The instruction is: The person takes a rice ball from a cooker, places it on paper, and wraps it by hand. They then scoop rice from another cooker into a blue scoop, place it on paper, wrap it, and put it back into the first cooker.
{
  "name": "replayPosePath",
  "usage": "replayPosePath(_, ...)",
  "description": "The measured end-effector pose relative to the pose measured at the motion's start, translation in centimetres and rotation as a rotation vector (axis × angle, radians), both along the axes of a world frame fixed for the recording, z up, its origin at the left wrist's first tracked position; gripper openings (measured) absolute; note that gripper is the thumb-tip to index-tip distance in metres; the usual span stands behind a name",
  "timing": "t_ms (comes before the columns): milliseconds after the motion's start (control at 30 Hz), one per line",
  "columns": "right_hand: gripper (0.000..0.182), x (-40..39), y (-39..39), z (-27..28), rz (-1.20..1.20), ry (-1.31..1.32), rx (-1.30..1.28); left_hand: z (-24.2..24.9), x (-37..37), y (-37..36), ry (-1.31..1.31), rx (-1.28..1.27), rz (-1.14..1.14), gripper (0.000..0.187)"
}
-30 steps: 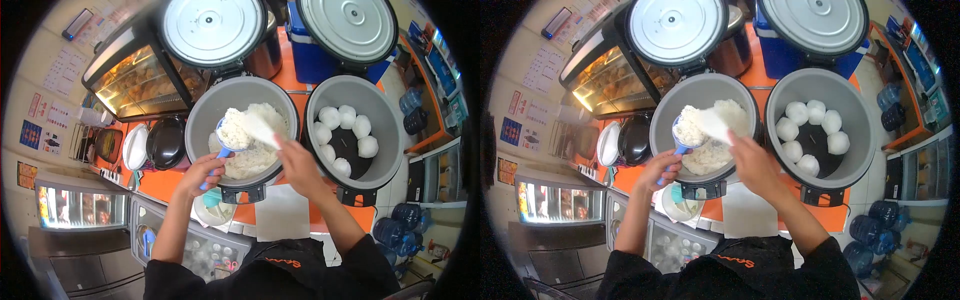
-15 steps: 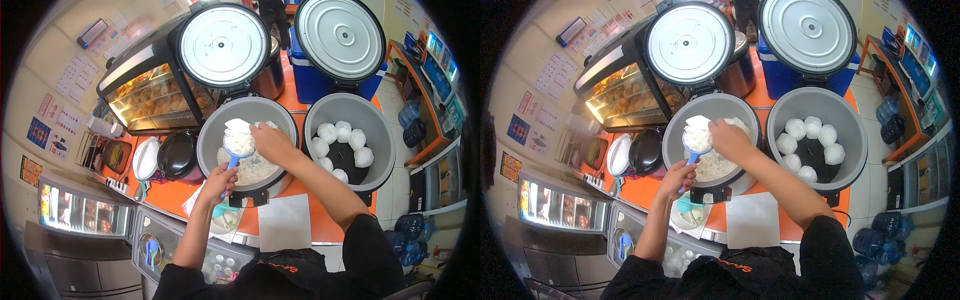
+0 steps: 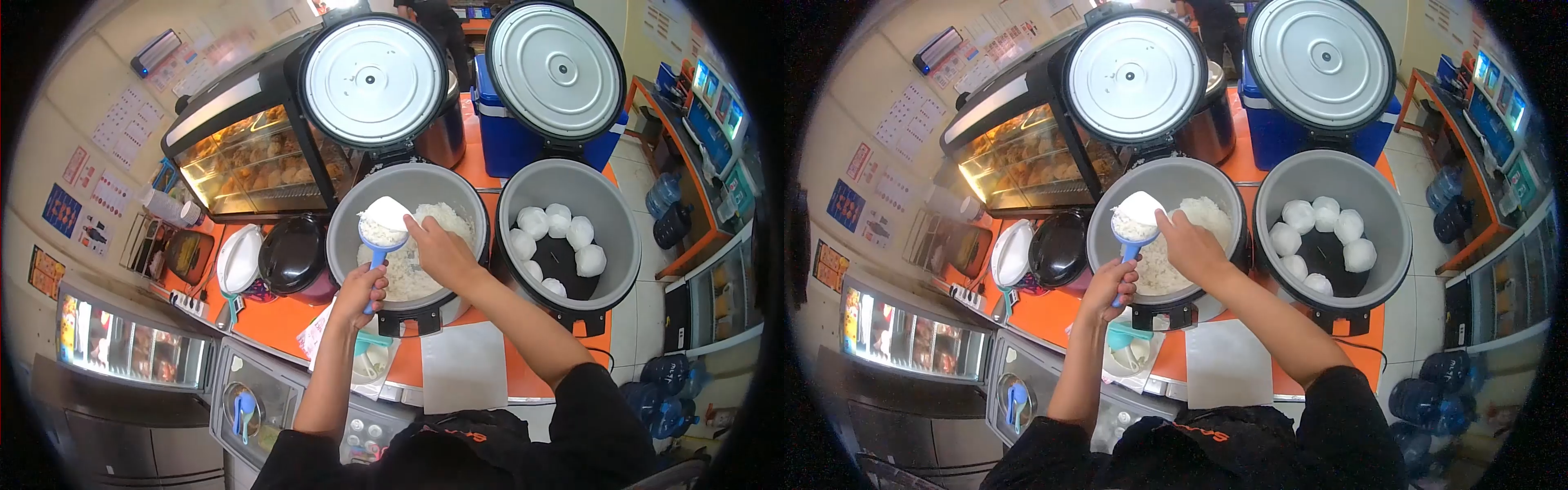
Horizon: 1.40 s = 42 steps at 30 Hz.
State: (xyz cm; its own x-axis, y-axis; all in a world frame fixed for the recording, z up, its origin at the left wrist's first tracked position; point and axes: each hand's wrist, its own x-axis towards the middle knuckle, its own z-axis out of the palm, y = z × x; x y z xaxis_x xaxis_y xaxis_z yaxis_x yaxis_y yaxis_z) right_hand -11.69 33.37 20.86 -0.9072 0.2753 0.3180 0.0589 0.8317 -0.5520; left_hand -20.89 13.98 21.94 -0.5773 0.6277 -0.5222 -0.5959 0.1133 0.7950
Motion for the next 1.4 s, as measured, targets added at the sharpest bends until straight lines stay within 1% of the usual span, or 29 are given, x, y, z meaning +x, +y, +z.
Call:
replayPosePath(67,0.051,-1.4,0.9,-0.9,0.001,-0.008,0.007,-0.2,-0.1,-0.3,-0.023,0.017,0.001,0.027)
replayPosePath(167,0.049,-3.6,4.1,-3.5,0.021,-0.019,0.026,0.1,-0.2,-0.9,-0.019,0.025,-0.002,0.025)
replayPosePath(200,0.046,-3.0,3.6,-2.4,0.029,0.038,0.011,0.6,-0.2,-1.1,0.0,0.025,0.002,0.025)
replayPosePath(267,0.042,-0.9,1.4,1.5,0.061,0.145,-0.009,0.6,-0.2,-1.3,0.036,0.015,0.007,0.025)
replayPosePath(367,0.039,0.2,-1.3,3.3,0.12,-0.006,0.088,0.3,-0.1,-1.1,0.098,-0.029,-0.014,0.024)
replayPosePath(467,0.042,-1.5,0.3,3.5,0.045,-0.154,0.127,-0.4,0.7,-1.1,0.14,-0.066,-0.057,0.022)
replayPosePath(567,0.05,-3.7,3.8,0.0,0.005,-0.09,0.146,-0.2,1.2,-1.6,0.136,-0.051,-0.092,0.019)
replayPosePath(667,0.051,-0.9,1.5,1.9,0.014,0.138,0.004,-2.0,0.0,-1.8,0.077,-0.014,0.062,0.029)
replayPosePath(700,0.05,0.0,0.3,1.6,0.037,0.097,0.006,-2.4,-0.5,-1.9,0.045,0.026,0.086,0.029)
replayPosePath(767,0.05,1.6,-2.1,0.7,0.079,0.014,-0.005,-1.5,-0.5,-1.7,0.019,0.07,0.096,0.024)
replayPosePath(800,0.05,1.7,-2.2,0.3,0.042,0.018,-0.027,-1.3,-0.5,-1.8,0.004,0.089,0.102,0.021)
replayPosePath(867,0.05,1.5,-1.7,-1.3,-0.027,0.018,-0.06,-1.9,-0.4,-1.8,-0.023,0.091,0.09,0.021)
replayPosePath(967,0.05,-0.6,0.9,-4.6,-0.069,0.042,-0.039,-2.2,0.5,-1.9,-0.047,0.101,0.081,0.022)
replayPosePath(1067,0.044,0.1,1.1,-2.3,-0.125,0.207,-0.091,-1.5,0.6,-1.9,-0.057,0.103,0.122,0.023)
replayPosePath(1100,0.049,1.0,0.5,-0.6,-0.075,0.188,-0.142,-1.4,0.4,-1.9,-0.054,0.109,0.134,0.024)
replayPosePath(1200,0.042,2.8,-2.8,-0.5,0.006,0.103,-0.096,-0.9,0.7,-1.6,-0.049,0.129,0.14,0.026)
replayPosePath(1233,0.042,2.8,-2.8,-0.8,-0.022,0.098,-0.103,-0.6,1.1,-1.5,-0.05,0.135,0.143,0.026)
replayPosePath(1300,0.041,2.3,-2.4,-2.1,-0.078,0.092,-0.107,-0.4,1.8,-1.4,-0.056,0.131,0.116,0.027)
replayPosePath(1400,0.049,0.1,1.5,-4.4,-0.055,-0.004,-0.058,-0.3,2.6,-1.8,-0.048,0.092,0.054,0.028)
